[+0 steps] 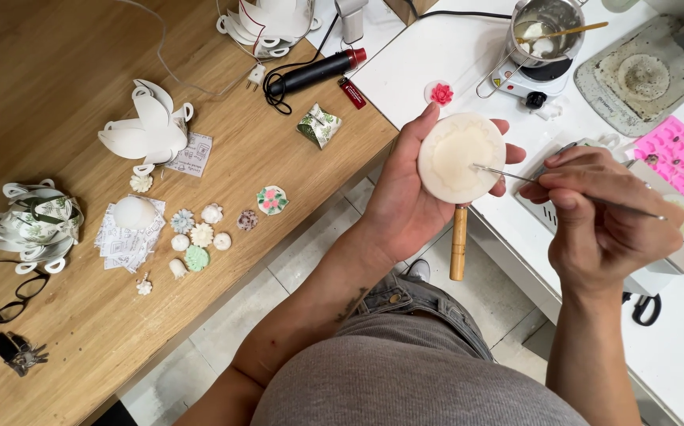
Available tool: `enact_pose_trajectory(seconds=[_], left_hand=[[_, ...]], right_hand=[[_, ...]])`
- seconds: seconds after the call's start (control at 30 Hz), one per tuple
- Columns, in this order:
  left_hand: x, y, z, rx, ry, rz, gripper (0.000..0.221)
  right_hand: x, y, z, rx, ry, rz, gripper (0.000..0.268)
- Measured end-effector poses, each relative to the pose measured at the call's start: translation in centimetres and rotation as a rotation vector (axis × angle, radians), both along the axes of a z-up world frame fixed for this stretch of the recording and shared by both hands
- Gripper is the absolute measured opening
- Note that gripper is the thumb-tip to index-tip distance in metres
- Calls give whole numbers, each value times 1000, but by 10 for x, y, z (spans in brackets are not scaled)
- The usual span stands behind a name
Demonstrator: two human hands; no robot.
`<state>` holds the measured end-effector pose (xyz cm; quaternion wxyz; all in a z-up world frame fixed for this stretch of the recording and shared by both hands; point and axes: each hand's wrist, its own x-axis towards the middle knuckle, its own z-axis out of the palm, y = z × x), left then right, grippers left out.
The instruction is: Preparing and packaging decorative wax items and trimming a candle base in a studio setting.
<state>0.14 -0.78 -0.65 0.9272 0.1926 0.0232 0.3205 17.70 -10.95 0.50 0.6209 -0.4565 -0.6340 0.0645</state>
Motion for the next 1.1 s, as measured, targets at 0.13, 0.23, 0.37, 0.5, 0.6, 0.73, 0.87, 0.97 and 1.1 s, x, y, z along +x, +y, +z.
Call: enact_pose_trajectory(seconds=[0.13,0.23,0.37,0.5,0.6,0.73,0.87,0.97,1.1], left_hand=[[1,-1,-3,13,17,11,71],[-2,-1,4,39,65,43,71],[-5,-1,6,77,98,78,72],[-6,-1,3,77,69,83,72],[-7,-2,2,77,70,93,72],[-8,-4,3,89,60,114,71],[-7,-6,7,89,120,150,71],[-6,-9,7,106,143,169,70],[-5,-10,3,118,136,182,71]], right_hand=[[-2,2,-1,-36,42,6,30],[-7,5,-1,-39,106,22,32],[-5,3,-10,-39,160,25,36],[-3,3,-11,-27,218,79,36],[-3,2,-9,-19,243,80,37],[-7,2,-9,-44,259,113,36],[-14,2,-6,-88,274,85,35],[-17,3,-5,-81,264,76,34],[-16,4,-14,-85,264,64,34]])
